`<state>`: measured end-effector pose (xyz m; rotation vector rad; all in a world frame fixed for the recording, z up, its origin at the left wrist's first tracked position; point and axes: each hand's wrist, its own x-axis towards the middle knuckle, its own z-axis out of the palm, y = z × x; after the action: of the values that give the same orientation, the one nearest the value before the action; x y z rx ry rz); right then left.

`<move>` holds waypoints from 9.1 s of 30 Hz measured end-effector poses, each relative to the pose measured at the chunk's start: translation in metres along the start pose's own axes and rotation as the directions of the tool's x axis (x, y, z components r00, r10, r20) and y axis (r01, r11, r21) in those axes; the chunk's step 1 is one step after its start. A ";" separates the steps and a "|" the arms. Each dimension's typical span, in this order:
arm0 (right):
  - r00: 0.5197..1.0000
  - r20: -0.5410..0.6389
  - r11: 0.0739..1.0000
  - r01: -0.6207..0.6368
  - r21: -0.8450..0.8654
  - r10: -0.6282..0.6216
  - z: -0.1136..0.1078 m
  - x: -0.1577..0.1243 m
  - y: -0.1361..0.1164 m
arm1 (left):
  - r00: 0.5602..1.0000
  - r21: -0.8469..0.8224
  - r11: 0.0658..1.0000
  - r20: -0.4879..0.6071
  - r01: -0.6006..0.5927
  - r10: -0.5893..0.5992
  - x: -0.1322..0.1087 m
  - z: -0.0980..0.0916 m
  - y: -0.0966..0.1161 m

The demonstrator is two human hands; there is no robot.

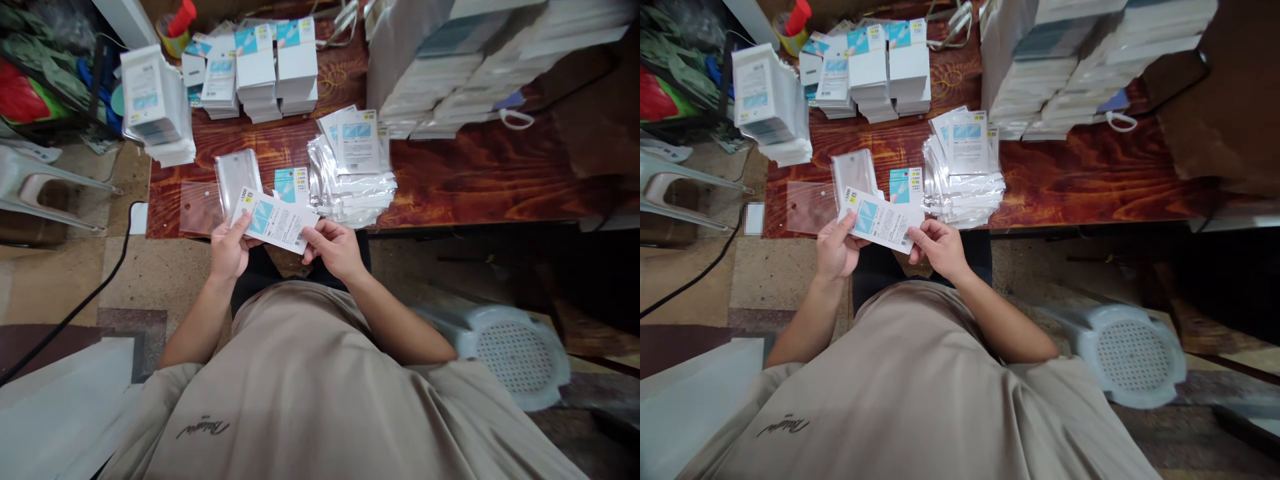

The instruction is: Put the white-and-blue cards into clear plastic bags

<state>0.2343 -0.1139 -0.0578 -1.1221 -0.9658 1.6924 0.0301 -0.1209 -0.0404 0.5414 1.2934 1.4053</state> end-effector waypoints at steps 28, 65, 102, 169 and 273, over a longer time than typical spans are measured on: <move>0.652 -0.145 0.425 0.295 -0.855 -0.744 -0.095 0.078 -0.061 | 0.926 0.952 0.300 -0.054 -0.065 0.374 0.107 -0.023 0.030; 0.889 -0.424 0.985 0.167 -0.050 -0.173 0.020 0.013 0.023 | 0.960 0.078 0.970 -0.140 -0.232 0.241 0.035 0.006 -0.008; 0.939 0.038 0.918 0.341 -0.201 -0.341 0.051 0.004 0.027 | 0.996 0.062 0.996 -0.045 -0.068 0.071 -0.056 -0.009 -0.022; 0.977 0.161 0.977 0.161 -0.143 -0.138 0.001 0.016 0.001 | 0.985 -0.022 0.985 -0.006 -0.170 0.170 0.032 0.020 0.020; 0.741 -0.270 0.754 0.453 -0.475 -0.615 -0.063 0.063 -0.045 | 0.919 0.891 0.414 0.011 -0.188 0.393 0.052 0.007 0.021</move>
<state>0.2907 -0.0317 -0.0523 -1.2195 -1.2257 0.7552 0.0124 -0.0669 -0.0361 1.4292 2.1869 0.9412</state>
